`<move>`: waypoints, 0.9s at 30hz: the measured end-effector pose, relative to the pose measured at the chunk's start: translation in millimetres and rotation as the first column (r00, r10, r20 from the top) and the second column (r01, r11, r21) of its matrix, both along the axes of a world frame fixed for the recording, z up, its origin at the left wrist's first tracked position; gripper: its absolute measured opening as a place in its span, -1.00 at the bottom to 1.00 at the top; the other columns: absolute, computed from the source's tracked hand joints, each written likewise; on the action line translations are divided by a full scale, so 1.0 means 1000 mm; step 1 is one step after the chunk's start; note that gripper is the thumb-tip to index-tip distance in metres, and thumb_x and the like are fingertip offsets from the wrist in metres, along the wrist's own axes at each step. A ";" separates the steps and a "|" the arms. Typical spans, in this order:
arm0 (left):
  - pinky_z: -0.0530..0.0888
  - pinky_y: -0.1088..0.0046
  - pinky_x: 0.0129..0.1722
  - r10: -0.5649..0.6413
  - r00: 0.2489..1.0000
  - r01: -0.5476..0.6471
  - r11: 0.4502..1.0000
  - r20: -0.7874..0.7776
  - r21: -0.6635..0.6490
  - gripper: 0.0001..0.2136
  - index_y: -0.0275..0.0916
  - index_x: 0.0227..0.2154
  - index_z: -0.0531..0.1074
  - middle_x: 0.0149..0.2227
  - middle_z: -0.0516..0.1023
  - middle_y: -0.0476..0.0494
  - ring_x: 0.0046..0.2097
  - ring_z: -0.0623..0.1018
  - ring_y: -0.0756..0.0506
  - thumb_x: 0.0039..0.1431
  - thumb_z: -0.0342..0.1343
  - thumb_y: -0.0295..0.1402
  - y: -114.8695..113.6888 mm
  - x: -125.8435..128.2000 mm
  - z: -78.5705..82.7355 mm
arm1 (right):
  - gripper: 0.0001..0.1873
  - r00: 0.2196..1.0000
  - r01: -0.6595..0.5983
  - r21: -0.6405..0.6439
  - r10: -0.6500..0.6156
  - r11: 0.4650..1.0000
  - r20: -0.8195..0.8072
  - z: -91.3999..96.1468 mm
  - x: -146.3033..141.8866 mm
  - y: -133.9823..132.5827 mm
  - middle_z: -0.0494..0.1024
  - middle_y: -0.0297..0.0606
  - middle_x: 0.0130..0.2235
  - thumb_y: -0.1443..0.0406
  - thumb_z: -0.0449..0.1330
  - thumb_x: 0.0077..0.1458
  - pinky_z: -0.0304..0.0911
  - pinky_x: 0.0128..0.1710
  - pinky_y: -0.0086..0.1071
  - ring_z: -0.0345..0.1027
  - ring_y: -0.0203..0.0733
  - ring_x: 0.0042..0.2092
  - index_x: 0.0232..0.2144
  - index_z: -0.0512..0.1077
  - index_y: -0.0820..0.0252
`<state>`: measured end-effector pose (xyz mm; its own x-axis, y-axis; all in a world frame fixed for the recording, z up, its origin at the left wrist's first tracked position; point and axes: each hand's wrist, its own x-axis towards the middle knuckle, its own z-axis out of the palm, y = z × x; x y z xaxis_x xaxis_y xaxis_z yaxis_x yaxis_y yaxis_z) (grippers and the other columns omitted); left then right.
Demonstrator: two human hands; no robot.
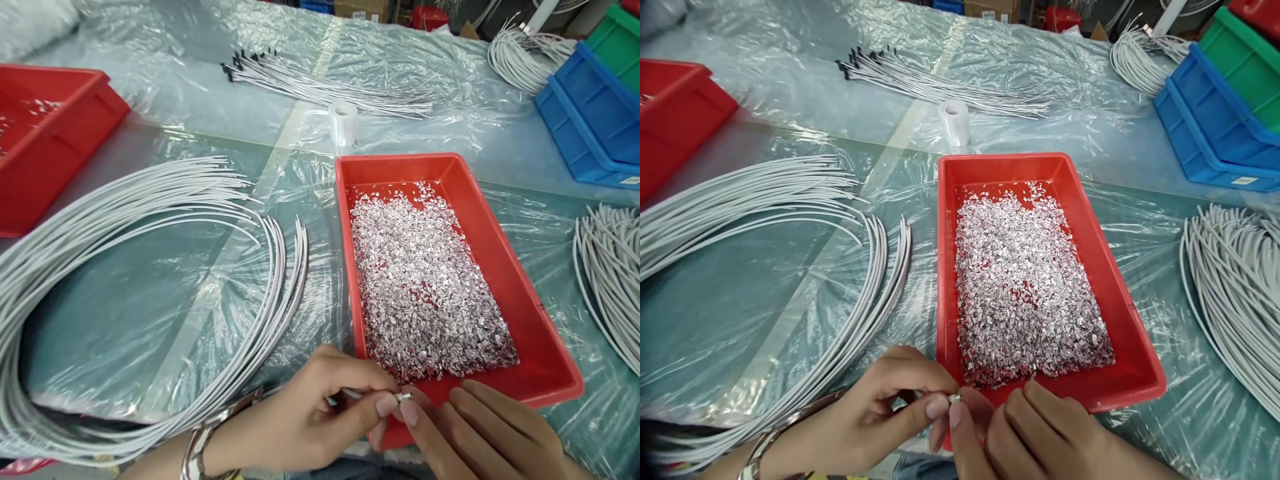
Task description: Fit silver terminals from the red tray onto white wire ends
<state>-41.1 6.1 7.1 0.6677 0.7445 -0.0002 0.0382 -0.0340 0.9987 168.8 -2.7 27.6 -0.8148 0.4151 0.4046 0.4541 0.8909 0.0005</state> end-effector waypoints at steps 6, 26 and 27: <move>0.31 0.54 -0.61 -0.048 0.998 0.051 0.997 0.044 -0.066 -0.68 -0.34 -0.41 0.46 -0.59 0.52 -0.19 -0.57 0.44 0.00 0.30 -0.17 -0.36 0.002 0.001 -0.002 | -0.76 0.984 0.118 -0.030 -0.121 0.993 -0.131 -0.009 -0.005 -0.011 0.56 -0.34 -0.53 0.34 -0.04 0.28 0.35 -0.49 -0.31 0.43 -0.20 -0.52 -0.24 0.44 0.19; 0.27 0.61 -0.55 0.083 0.995 -0.083 0.997 -0.060 0.000 -0.72 -0.32 -0.50 0.42 -0.59 0.52 -0.08 -0.58 0.37 0.08 0.28 -0.09 -0.40 -0.004 0.003 -0.003 | -0.88 0.766 -0.232 -0.952 -0.566 0.198 -0.304 -0.008 -0.020 0.014 0.02 -0.57 -0.65 0.44 0.16 -0.05 -0.22 -0.71 -0.53 -0.19 -0.45 -0.65 -0.47 0.33 0.13; 0.26 0.61 -0.55 0.089 0.993 -0.089 0.996 -0.071 0.013 -0.72 -0.31 -0.51 0.41 -0.59 0.51 -0.06 -0.58 0.36 0.08 0.28 -0.09 -0.40 -0.003 0.003 -0.003 | -0.89 0.763 -0.236 -0.959 -0.581 0.158 -0.283 -0.008 -0.021 0.014 0.02 -0.57 -0.65 0.44 0.16 -0.04 -0.22 -0.70 -0.53 -0.19 -0.45 -0.64 -0.48 0.34 0.14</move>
